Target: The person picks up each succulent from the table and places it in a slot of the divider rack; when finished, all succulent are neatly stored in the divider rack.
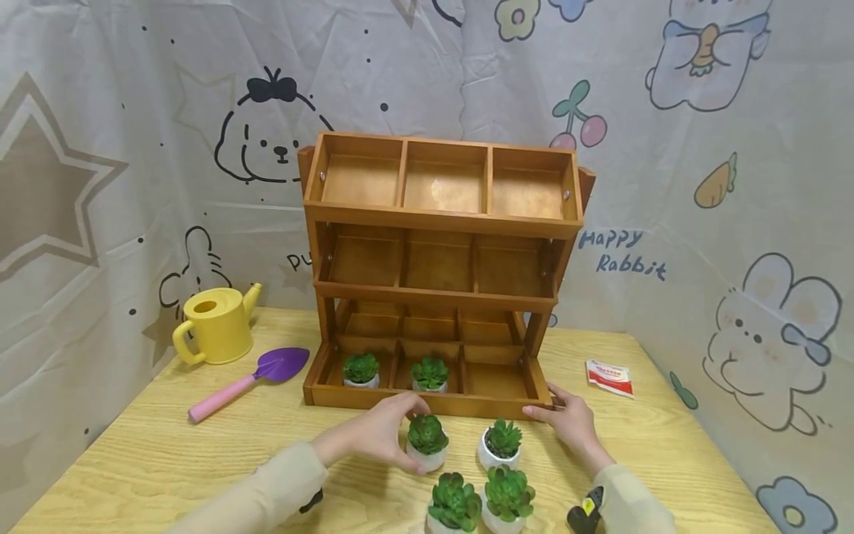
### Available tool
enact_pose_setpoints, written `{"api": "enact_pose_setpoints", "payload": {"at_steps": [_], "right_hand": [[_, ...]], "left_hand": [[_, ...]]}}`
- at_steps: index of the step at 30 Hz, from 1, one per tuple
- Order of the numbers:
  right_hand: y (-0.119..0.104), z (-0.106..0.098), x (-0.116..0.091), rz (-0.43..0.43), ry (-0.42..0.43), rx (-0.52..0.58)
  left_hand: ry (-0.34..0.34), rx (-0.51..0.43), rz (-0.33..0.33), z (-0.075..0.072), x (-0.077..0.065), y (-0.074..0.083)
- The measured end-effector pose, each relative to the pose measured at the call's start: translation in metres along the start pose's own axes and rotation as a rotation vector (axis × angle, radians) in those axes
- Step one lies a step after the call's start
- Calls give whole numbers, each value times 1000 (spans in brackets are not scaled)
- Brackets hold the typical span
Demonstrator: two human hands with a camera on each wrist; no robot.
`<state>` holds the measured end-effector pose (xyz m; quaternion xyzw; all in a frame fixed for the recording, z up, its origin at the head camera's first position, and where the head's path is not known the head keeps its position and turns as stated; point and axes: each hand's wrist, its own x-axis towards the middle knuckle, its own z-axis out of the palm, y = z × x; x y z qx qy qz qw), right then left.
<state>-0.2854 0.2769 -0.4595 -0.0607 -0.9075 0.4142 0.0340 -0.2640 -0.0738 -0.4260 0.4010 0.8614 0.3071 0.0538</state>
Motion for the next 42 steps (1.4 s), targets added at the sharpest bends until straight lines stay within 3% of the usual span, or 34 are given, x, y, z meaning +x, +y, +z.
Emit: {"api": "enact_pose_setpoints", "payload": {"at_steps": [17,42], "right_hand": [[3,1,2,16,8,16],[0,0,-2,16,6,16]], "left_hand": [[-8,-36,-75,11,12,-10],[-41,-73,-55,12,19,-14]]}}
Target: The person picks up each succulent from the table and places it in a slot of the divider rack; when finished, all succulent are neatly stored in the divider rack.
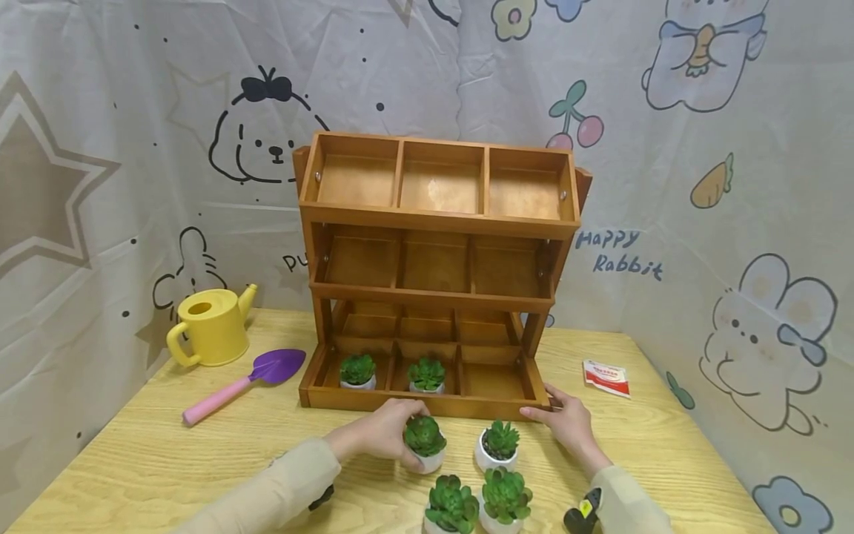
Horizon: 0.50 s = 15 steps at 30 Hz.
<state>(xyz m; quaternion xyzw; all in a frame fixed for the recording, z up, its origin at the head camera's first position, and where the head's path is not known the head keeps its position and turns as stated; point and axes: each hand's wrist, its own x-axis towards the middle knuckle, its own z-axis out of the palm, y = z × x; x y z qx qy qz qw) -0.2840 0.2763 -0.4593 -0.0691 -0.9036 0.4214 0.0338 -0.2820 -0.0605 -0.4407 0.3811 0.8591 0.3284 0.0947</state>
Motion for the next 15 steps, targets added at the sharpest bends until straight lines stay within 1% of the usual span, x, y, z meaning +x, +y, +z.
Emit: {"api": "enact_pose_setpoints", "payload": {"at_steps": [9,15], "right_hand": [[0,1,0,-5,5,11],[1,0,0,-8,10,12]], "left_hand": [[12,10,-4,1,1,2],[14,-19,-21,3,2,-1]]}}
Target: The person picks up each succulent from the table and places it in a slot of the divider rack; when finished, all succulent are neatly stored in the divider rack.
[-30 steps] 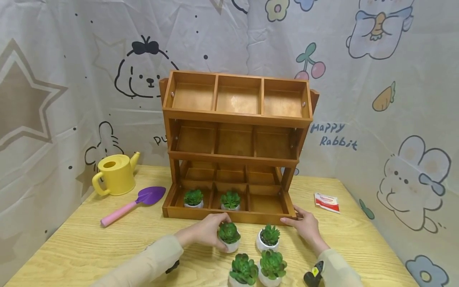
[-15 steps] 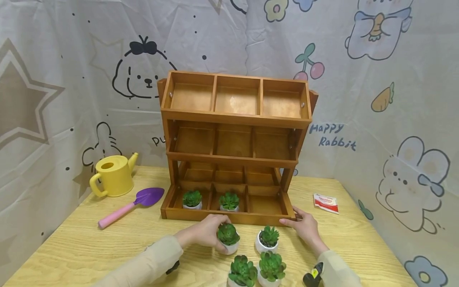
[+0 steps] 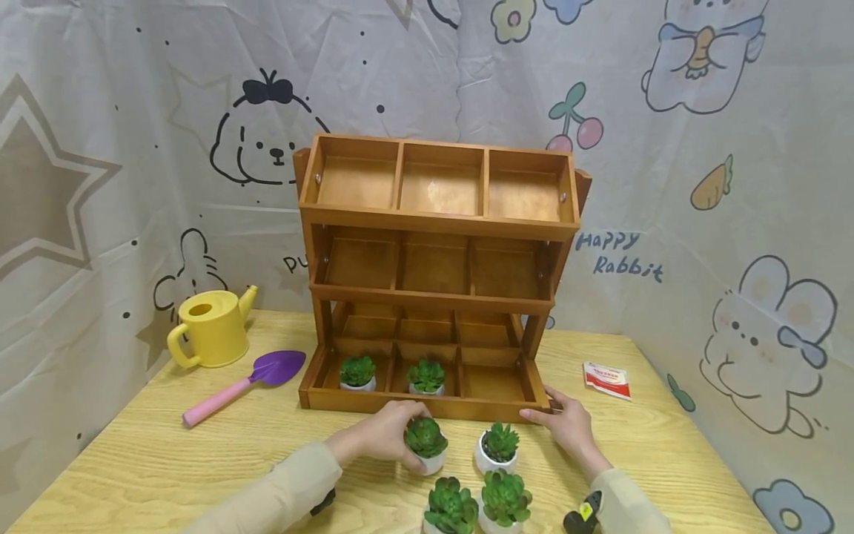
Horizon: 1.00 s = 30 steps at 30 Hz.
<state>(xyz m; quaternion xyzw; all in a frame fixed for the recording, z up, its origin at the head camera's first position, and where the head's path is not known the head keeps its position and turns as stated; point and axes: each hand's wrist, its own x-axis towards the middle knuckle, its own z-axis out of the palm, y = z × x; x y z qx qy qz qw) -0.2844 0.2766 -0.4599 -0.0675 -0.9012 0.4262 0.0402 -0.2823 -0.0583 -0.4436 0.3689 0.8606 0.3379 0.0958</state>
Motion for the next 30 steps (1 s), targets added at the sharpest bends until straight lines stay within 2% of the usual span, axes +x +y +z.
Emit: {"api": "enact_pose_setpoints", "payload": {"at_steps": [9,15,23,30], "right_hand": [[1,0,0,1,1,4],[1,0,0,-6,2,2],[2,0,1,-11,-2,-14],[1,-1,0,-4,-8,0]], "left_hand": [[30,8,14,0,2,1],[117,1,41,0,5,7],[238,38,71,-1,15,21],[286,11,91,3,32,31]]}}
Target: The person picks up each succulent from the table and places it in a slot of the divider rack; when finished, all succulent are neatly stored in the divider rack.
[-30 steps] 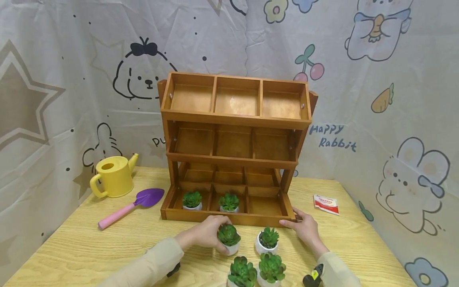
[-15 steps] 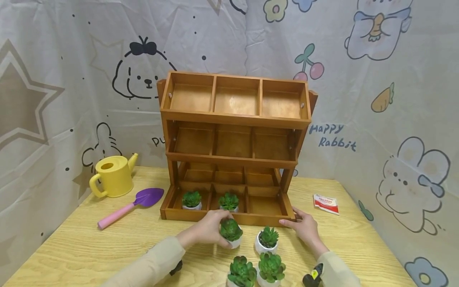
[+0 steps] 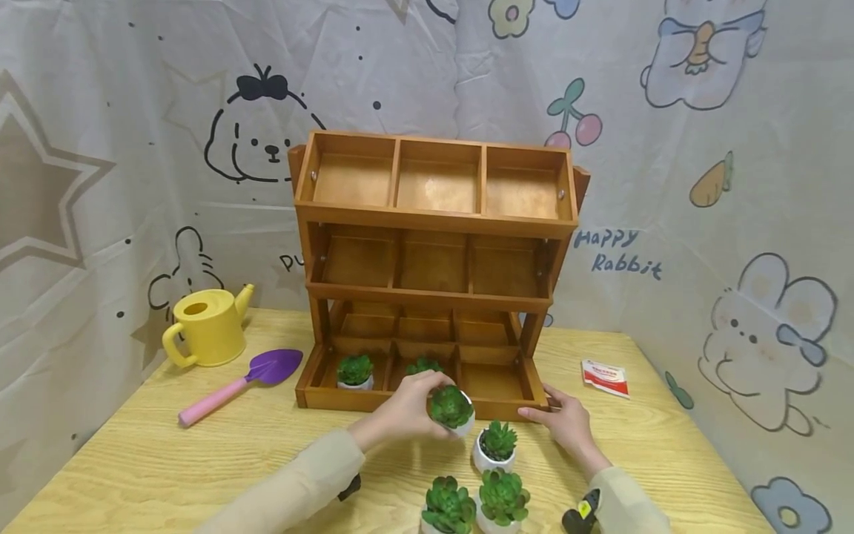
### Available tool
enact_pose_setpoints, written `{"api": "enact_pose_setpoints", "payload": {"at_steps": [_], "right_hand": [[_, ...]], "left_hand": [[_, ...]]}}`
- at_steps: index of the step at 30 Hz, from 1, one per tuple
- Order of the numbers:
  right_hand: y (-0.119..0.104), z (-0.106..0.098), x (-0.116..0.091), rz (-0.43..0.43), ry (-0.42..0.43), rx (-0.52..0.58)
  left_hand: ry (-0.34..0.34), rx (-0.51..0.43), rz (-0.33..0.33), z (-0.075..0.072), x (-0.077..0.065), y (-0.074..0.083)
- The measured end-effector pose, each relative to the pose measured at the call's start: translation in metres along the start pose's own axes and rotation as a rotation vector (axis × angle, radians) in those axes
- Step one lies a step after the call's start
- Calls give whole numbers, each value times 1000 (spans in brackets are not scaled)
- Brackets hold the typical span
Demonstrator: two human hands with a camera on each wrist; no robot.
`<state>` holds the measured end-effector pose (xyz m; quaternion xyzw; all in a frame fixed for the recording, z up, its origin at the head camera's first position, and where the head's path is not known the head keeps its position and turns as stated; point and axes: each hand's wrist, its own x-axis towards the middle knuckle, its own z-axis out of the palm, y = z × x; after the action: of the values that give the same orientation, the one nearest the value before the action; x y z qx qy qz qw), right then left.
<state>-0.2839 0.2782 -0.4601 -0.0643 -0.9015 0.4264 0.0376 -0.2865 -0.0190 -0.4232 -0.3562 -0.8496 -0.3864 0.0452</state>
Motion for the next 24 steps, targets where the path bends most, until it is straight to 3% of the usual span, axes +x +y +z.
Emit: {"api": "enact_pose_setpoints", "payload": {"at_steps": [8,16,24], "right_hand": [[0,0,0,-12,13,19],[0,2,1,-8,6,16],[-1,1,1,-1,2,10]], "left_hand": [[84,20,32,10,19,7],[179,2,16,19,38,12],[211,2,9,32,54,11]]}}
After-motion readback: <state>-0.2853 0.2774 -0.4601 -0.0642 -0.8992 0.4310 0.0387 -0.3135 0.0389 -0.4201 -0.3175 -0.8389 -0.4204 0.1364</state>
